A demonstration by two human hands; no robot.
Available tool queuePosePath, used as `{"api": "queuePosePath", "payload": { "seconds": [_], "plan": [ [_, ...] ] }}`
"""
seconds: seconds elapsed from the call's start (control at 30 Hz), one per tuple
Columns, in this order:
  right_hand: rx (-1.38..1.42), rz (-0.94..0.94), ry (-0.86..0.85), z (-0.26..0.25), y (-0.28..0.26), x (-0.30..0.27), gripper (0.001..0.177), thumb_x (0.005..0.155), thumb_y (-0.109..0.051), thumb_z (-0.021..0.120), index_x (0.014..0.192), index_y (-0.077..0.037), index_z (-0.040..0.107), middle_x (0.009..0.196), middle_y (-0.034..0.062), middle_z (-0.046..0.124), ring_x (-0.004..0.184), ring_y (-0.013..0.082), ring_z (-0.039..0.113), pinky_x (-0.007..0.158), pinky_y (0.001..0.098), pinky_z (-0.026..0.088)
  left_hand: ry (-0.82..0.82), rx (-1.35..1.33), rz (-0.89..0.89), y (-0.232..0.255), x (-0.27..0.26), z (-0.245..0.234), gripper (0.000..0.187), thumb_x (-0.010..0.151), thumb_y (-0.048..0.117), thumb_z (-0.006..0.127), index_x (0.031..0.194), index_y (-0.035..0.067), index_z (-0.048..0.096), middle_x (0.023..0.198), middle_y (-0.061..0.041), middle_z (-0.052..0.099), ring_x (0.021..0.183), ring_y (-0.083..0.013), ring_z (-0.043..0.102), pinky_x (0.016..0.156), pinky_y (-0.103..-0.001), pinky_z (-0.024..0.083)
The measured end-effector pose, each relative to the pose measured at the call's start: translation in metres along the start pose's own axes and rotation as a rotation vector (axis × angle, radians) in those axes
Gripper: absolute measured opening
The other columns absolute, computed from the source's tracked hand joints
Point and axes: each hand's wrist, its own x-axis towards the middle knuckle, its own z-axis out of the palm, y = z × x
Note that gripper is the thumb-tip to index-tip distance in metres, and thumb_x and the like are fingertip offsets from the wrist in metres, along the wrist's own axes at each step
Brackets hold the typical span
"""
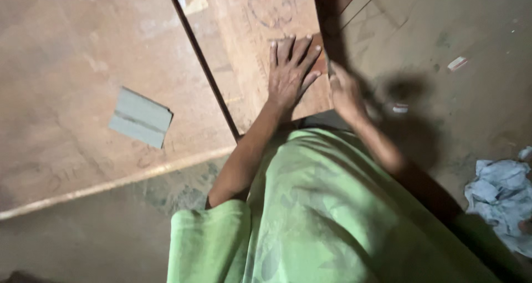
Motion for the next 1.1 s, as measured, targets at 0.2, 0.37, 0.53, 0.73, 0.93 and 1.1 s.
{"api": "queuePosePath", "payload": {
  "seconds": [0.2,0.37,0.53,0.73,0.93,1.1],
  "plan": [
    [0.05,0.569,-0.191,-0.002,-0.011,-0.015,0.048,0.103,-0.013,0.042,0.149,-0.01,0.055,0.119,0.0291,0.068,0.11,0.0374,0.067,0.098,0.0442,0.051,-0.023,0.024,0.001,-0.003,-0.005,0.006,0.062,0.093,0.046,0.069,0.148,0.023,0.054,0.161,-0.004,0.039,0.149,-0.0366,0.032,0.124,-0.065,0.017],
    [0.14,0.392,-0.099,-0.002,-0.012,0.001,0.045,0.104,-0.012,0.042,0.146,-0.006,0.054,0.123,0.028,0.068,0.113,0.0389,0.067,0.097,0.0444,0.051,0.029,0.011,0.025,-0.004,0.005,0.003,0.064,0.092,0.045,0.07,0.15,0.023,0.053,0.162,-0.004,0.038,0.15,-0.036,0.031,0.124,-0.065,0.017],
    [-0.014,0.267,-0.087,0.001,-0.009,-0.003,0.042,0.104,-0.01,0.044,0.142,0.001,0.057,0.125,0.0309,0.066,0.118,0.0419,0.064,0.1,0.0451,0.048,0.017,-0.011,0.005,-0.002,-0.001,0.001,0.062,0.092,0.043,0.071,0.148,0.023,0.055,0.162,-0.004,0.039,0.15,-0.0365,0.032,0.124,-0.065,0.018],
    [0.099,0.848,-0.24,0.0,-0.005,0.002,0.053,0.105,-0.019,0.039,0.156,-0.017,0.053,0.108,0.0375,0.064,0.102,0.0512,0.064,0.09,0.0509,0.051,-0.029,-0.003,-0.004,-0.003,0.01,-0.007,0.063,0.088,0.045,0.072,0.145,0.023,0.057,0.158,-0.004,0.04,0.147,-0.0367,0.033,0.123,-0.066,0.019],
    [0.082,0.199,-0.055,0.001,-0.008,-0.003,0.046,0.102,-0.015,0.041,0.143,-0.002,0.056,0.137,0.026,0.064,0.128,0.038,0.061,0.108,0.0422,0.046,-0.005,0.004,-0.008,0.002,-0.003,0.0,0.06,0.094,0.047,0.07,0.147,0.024,0.055,0.161,-0.004,0.039,0.148,-0.0362,0.032,0.123,-0.065,0.019],
    [0.09,0.3,-0.073,0.004,-0.003,-0.005,0.044,0.106,-0.008,0.042,0.146,-0.006,0.058,0.118,0.023,0.069,0.106,0.0317,0.066,0.092,0.0405,0.052,-0.011,0.021,-0.011,-0.002,0.0,0.003,0.062,0.093,0.048,0.069,0.149,0.024,0.054,0.16,-0.003,0.04,0.148,-0.036,0.032,0.124,-0.065,0.019]
  ]
}}
